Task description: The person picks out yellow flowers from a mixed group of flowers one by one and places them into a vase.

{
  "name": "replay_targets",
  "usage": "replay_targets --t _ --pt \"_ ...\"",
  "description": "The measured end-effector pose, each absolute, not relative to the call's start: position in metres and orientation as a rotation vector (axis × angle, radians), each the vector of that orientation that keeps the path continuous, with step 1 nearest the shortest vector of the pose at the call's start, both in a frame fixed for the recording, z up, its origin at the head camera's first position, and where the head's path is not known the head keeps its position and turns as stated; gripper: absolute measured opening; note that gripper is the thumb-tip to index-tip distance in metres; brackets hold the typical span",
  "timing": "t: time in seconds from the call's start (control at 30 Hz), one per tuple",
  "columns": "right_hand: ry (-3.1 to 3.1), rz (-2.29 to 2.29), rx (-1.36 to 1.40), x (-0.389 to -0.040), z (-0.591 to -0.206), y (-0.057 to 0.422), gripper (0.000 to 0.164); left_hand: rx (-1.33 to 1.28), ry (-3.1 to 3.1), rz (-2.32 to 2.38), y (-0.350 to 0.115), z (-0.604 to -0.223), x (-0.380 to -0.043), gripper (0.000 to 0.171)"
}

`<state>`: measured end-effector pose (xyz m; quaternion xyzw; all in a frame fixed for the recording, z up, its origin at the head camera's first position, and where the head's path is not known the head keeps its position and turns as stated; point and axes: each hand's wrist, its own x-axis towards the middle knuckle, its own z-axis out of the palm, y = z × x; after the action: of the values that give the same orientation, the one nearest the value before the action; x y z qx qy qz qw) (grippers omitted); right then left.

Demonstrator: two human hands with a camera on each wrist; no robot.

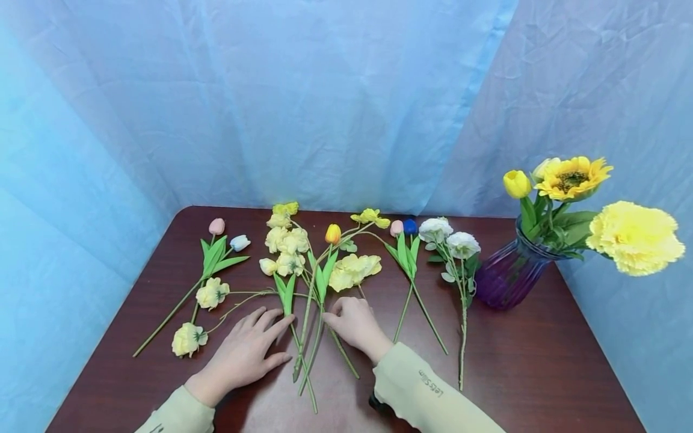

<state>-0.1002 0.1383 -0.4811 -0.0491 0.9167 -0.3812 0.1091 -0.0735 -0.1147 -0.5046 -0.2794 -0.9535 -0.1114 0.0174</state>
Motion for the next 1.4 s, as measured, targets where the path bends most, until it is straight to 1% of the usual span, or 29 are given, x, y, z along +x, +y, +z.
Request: replay_targets --t 0.3,0.47,0.63,0.83,0.93,1.03,1.4 --pt "2.683 -1.129 -0.189 -0.104 -0.494 0.125 0.024 -0.781 -2.853 -0.409 -0.103 -0.500 -0.075 0.051" --pt "2.657 -1.145 -0.162 -0.106 -0.498 0.122 0.025 -0.695 -2.826 -0.453 -0.086 -0.495 -0.080 0.037" --pt "2.649 -1.162 -0.118 -0.106 -0.499 0.120 0.025 -0.599 -2.963 -0.637 -0.065 -0.492 -0.087 0.025" --pt "2.593 -1.241 -0.041 -0.103 -0.497 0.121 0.018 -0.407 -3.039 -1.004 -0.056 -0.492 -0.095 0.020" --pt "2.552 -1.315 -0.006 -0.099 -0.493 0.123 0.016 -0.369 -2.992 -1.216 -0.057 -0.490 -0.097 0.016" --pt "2.537 -1.377 0.005 -0.094 -0.490 0.125 0.014 -0.353 -2.964 -1.349 -0.060 -0.485 -0.100 0.017" --pt "2.697 -1.288 -0.045 -0.091 -0.485 0.140 0.015 -0.312 -2.991 -1.334 -0.069 -0.472 -0.110 0.017"
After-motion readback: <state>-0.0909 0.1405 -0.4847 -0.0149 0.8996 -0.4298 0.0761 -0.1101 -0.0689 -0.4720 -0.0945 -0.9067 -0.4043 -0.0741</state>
